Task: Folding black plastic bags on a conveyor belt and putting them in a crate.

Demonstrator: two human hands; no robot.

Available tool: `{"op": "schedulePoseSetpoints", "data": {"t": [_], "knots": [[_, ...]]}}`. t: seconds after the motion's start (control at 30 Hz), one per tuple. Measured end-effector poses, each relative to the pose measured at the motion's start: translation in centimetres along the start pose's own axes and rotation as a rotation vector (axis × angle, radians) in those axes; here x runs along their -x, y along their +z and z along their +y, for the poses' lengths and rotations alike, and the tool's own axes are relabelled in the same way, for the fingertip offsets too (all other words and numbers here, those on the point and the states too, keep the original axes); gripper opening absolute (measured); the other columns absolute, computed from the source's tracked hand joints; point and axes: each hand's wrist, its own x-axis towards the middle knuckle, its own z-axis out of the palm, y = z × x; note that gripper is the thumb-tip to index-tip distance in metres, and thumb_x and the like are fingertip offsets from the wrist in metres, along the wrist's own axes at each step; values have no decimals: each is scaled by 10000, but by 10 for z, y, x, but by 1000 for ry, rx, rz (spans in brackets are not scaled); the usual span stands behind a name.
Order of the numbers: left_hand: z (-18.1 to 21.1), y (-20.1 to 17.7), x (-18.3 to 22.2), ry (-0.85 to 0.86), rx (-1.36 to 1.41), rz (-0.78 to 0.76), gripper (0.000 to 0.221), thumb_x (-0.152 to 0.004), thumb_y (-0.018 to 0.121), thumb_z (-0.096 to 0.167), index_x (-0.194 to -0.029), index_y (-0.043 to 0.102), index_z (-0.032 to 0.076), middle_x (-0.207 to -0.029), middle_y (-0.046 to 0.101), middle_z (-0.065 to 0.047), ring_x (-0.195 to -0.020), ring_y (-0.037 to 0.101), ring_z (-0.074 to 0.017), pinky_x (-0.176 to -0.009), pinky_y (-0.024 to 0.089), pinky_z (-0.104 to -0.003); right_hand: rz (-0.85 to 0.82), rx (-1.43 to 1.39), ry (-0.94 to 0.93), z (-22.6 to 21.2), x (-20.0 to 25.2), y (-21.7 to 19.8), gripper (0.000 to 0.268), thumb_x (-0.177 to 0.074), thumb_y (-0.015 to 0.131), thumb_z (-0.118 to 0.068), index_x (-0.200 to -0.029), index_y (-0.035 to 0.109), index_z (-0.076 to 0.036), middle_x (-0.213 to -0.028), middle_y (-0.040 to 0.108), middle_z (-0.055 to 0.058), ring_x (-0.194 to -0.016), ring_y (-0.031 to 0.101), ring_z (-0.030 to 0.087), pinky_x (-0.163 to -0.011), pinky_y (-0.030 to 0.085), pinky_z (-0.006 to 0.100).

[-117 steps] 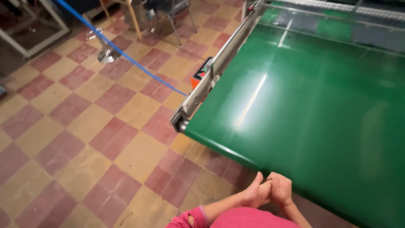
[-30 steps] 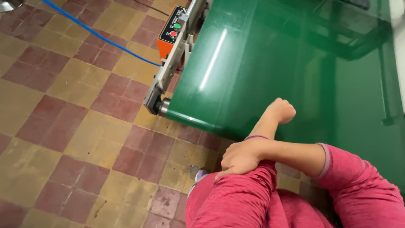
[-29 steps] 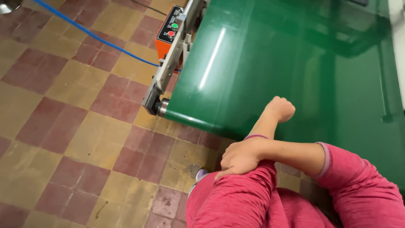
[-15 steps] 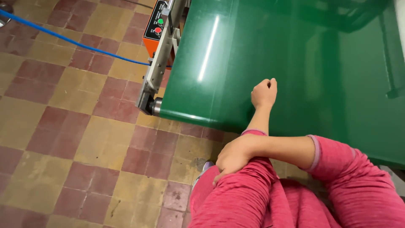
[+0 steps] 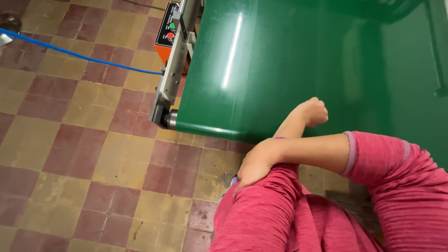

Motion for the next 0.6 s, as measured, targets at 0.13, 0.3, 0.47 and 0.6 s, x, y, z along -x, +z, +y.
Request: {"op": "schedulePoseSetpoints", "data": {"t": [0.13,0.3,0.47,0.6], "knots": [[4,-3,-2,-6,7,23,149,-841,654,171,-724,742,196,-843,759,-5,-876,726,-243,-687,532,-390,76,13,29,-5,10,4,722,-966,330,-574,-1197,703,-1,-1269,659,252,-1205,583,441,-1029,444,490],[6,-7,-4,-215,211,108,168,-818,620,184,-704,743,181,-834,760,-27,-881,726,-255,-718,536,-422,189,71,-121,10,2,13,724,-1023,298,-526,-1050,728,56,-1131,699,285,-1086,619,479,-971,473,500],[0,-20,8,-273,300,134,201,-847,609,215,-702,741,168,-842,762,-46,-889,728,-280,-722,551,-451,330,115,-177,8,10,15,736,-1035,307,-537,-945,738,53,-1039,712,278,-1035,632,476,-929,490,506],[-14,-43,26,-522,466,340,285,-889,611,305,-694,719,128,-811,755,-83,-843,721,-321,-697,553,-484,556,150,-245,1,24,17,743,-1028,318,-559,-826,752,10,-904,722,244,-916,657,462,-851,514,519]]}}
